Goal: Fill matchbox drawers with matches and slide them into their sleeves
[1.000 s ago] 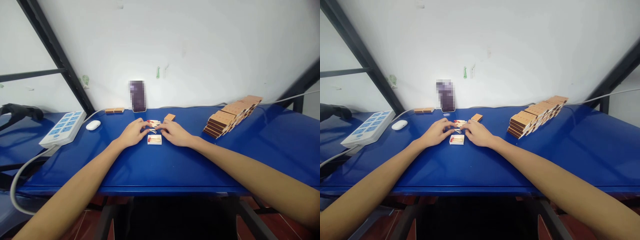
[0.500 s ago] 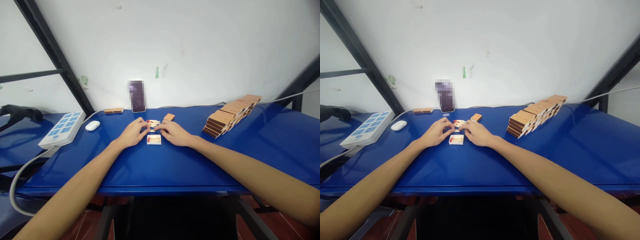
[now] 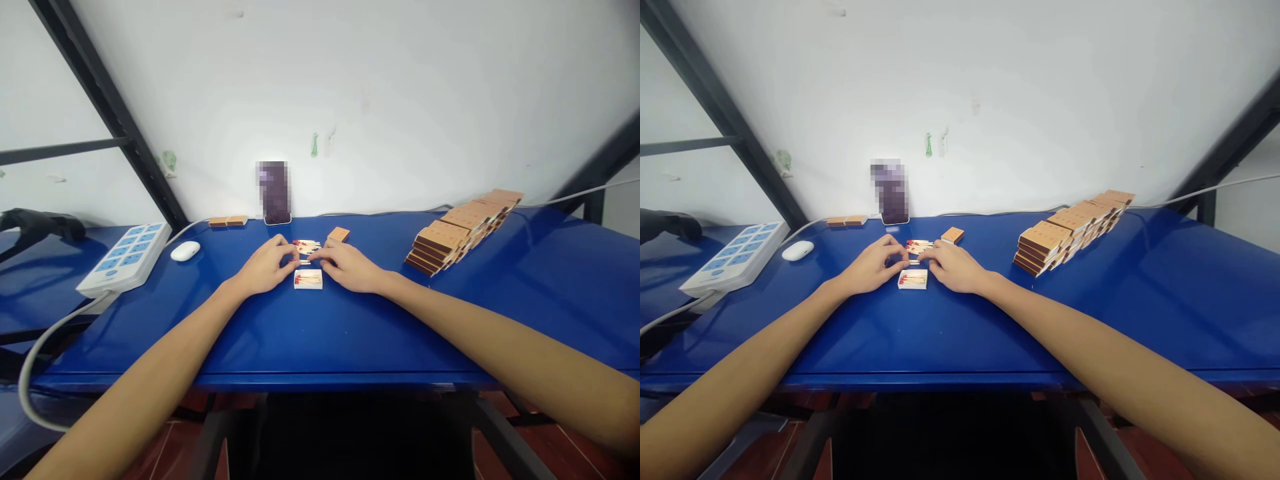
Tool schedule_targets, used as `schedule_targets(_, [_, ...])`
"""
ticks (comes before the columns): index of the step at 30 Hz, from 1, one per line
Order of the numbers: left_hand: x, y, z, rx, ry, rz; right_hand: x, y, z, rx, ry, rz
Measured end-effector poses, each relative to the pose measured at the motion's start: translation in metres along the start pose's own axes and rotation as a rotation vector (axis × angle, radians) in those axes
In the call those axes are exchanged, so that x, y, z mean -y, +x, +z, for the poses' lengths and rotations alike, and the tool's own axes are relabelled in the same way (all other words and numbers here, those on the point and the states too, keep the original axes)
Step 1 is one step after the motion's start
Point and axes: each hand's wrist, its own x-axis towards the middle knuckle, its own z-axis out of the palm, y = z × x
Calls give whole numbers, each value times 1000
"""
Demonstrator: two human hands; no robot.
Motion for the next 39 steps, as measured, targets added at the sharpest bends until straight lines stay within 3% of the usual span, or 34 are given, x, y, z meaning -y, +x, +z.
schedule_targets(7, [3, -1, 2, -45, 38, -21, -2, 1, 2, -53, 20, 72])
schedule_targets(17, [7, -1, 4, -29, 127, -125, -1, 2, 1, -12, -8, 100])
schedule_targets(24, [8, -2, 4, -30, 200, -148, -1, 2, 3, 64, -85, 70])
schedule_targets(39, [4, -3, 0, -45, 216, -133, -1, 1, 1, 76, -94, 38])
